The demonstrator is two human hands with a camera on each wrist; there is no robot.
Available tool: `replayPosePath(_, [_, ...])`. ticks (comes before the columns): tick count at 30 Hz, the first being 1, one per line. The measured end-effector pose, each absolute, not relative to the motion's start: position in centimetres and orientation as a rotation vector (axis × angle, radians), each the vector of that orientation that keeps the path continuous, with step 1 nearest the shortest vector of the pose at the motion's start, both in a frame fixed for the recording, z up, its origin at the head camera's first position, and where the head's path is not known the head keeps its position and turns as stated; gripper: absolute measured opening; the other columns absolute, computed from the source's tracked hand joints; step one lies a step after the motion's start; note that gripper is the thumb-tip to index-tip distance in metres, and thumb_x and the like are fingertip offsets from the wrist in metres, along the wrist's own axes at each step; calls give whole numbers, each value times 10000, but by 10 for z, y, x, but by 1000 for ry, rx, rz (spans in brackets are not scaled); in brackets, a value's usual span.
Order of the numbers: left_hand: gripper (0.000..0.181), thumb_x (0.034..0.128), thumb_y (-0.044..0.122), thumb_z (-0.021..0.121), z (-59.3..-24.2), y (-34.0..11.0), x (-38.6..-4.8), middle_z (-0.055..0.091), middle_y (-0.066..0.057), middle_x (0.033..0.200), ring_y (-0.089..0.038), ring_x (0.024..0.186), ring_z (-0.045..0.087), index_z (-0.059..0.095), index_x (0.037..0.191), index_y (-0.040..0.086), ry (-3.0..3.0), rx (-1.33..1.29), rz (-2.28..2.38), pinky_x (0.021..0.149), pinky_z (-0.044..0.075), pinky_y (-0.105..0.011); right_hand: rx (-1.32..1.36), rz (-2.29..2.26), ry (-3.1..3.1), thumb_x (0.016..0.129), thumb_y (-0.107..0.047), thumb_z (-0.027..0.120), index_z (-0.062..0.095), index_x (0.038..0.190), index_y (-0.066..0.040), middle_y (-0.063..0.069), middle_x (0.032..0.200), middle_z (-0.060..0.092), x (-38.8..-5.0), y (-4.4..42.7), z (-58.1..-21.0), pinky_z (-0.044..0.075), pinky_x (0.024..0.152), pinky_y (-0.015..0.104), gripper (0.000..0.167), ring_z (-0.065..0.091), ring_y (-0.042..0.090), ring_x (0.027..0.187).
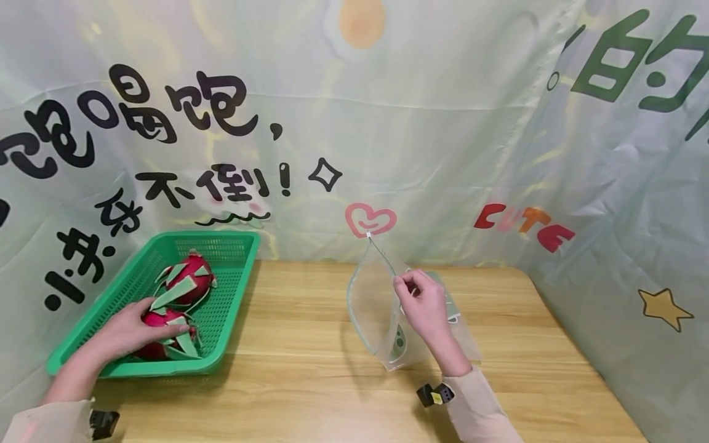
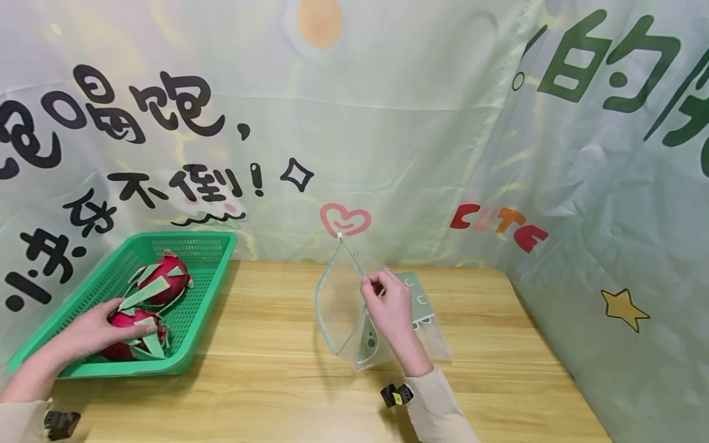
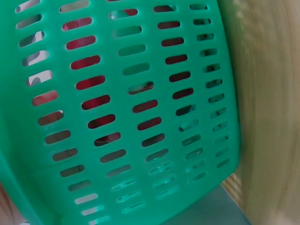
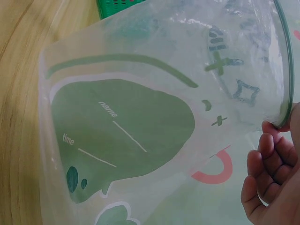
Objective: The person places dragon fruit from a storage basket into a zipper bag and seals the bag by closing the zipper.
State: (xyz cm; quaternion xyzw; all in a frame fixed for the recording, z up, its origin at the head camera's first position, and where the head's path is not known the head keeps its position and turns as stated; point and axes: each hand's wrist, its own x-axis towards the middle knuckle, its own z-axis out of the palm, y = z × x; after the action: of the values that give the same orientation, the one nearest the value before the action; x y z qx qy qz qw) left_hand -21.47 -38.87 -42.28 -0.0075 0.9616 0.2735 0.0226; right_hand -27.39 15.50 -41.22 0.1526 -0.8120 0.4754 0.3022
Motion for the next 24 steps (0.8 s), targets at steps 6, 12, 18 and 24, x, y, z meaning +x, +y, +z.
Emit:
replayPosePath(6, [818,889,518,788,-423,-388,-213,655,-161,1049,-274,916,584,510,1378,-77,3001,-49,846,687,492,-358,394,1254,-2162,920,-46,730,729,821,-66,15,756,637,-274,155,-412,449,563,205,101,561,146,669])
replayPosePath(12, [995,833,527,841,-423,-388,-213,587,-363,1192,-444,1016,581,441,1414,-173,3090,-41,787,737,534,-467,392,1257,-2158,909,-39,731,725,812,-63,22,759,639,-275,155,-411,449,567,201,101,564,145,666])
replayPosePath(18, [1076,803,548,859,-424,-387,-210,470,-447,1279,-551,1107,507,403,1425,-202,3138,-67,762,829,515,-639,399,1273,-2157,914,-36,728,720,807,-66,22,761,640,-275,156,-411,454,575,203,111,567,146,672])
replayPosePath(24, [1143,770,611,857,-423,-388,-206,402,-459,1321,-594,1140,444,404,1428,-207,3215,-117,677,864,453,-745,402,1274,-2155,922,-40,721,719,809,-61,27,759,634,-273,157,-410,452,574,209,115,566,154,668])
